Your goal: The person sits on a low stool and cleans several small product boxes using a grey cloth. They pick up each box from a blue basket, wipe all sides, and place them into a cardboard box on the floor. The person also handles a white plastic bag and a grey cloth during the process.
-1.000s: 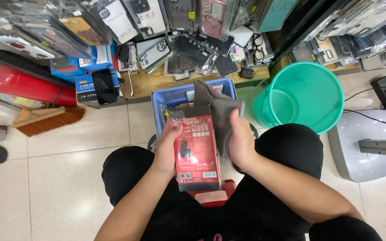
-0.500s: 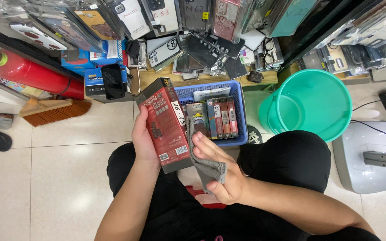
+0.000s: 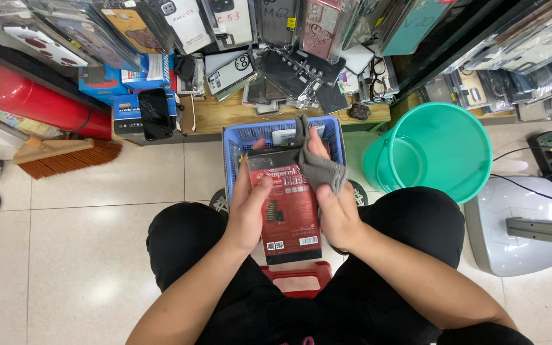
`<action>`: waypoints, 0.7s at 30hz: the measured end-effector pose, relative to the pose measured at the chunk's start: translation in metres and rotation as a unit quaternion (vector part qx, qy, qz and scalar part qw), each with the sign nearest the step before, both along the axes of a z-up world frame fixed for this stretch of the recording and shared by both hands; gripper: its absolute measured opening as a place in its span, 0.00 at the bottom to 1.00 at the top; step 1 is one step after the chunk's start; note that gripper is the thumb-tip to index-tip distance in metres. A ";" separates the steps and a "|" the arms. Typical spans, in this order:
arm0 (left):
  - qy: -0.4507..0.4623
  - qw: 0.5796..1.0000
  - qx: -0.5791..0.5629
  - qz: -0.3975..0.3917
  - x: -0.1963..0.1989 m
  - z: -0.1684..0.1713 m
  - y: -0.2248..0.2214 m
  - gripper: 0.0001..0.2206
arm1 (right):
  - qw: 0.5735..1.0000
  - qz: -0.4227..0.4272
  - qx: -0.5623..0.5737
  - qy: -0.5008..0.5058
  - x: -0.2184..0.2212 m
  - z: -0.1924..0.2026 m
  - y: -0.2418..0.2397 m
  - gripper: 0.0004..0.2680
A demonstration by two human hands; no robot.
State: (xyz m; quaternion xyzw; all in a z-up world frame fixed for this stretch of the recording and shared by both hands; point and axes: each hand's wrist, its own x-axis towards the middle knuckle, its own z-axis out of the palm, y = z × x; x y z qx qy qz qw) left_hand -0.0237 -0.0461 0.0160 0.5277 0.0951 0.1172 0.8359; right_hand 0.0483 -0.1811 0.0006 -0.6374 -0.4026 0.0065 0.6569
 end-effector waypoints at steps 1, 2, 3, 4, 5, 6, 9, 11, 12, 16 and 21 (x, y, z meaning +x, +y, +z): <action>0.001 1.000 -0.001 0.001 0.001 -0.005 0.001 0.31 | 1.000 0.001 -0.001 0.001 0.000 0.003 0.003 0.20; 0.006 1.000 -0.023 -0.008 0.001 -0.011 0.002 0.29 | 0.999 -0.010 0.003 0.039 0.000 0.005 0.006 0.20; 0.011 0.999 -0.043 -0.016 0.002 -0.016 0.004 0.28 | 0.997 -0.021 0.008 0.076 0.000 0.008 0.010 0.20; 0.011 0.999 -0.044 -0.015 0.003 -0.018 0.003 0.28 | 0.997 -0.020 0.008 0.076 0.002 0.013 0.013 0.20; 0.017 0.999 -0.045 -0.024 0.003 -0.021 0.003 0.28 | 0.993 -0.051 0.006 0.107 0.003 0.018 0.017 0.20; 0.022 0.998 -0.046 -0.033 0.003 -0.023 0.002 0.28 | 0.987 -0.082 0.004 0.137 0.004 0.023 0.020 0.22; 0.035 0.996 -0.083 -0.016 0.005 -0.020 0.006 0.29 | 0.985 -0.140 0.003 0.098 0.008 -0.061 -0.010 0.14; 0.024 0.992 -0.125 0.011 0.011 -0.033 0.013 0.30 | 0.981 -0.180 0.003 0.066 0.014 -0.114 -0.034 0.10; 0.014 0.985 -0.166 0.035 0.014 -0.040 0.017 0.31 | 0.974 -0.223 0.005 0.036 0.018 -0.141 -0.046 0.09; -0.027 0.970 -0.227 0.081 0.018 -0.027 0.046 0.28 | 0.976 0.028 -0.126 -0.177 -0.039 -0.002 0.003 0.27; -0.037 0.970 -0.230 0.072 0.019 -0.044 0.058 0.25 | 0.910 0.041 -0.256 -0.325 -0.061 -0.030 0.016 0.23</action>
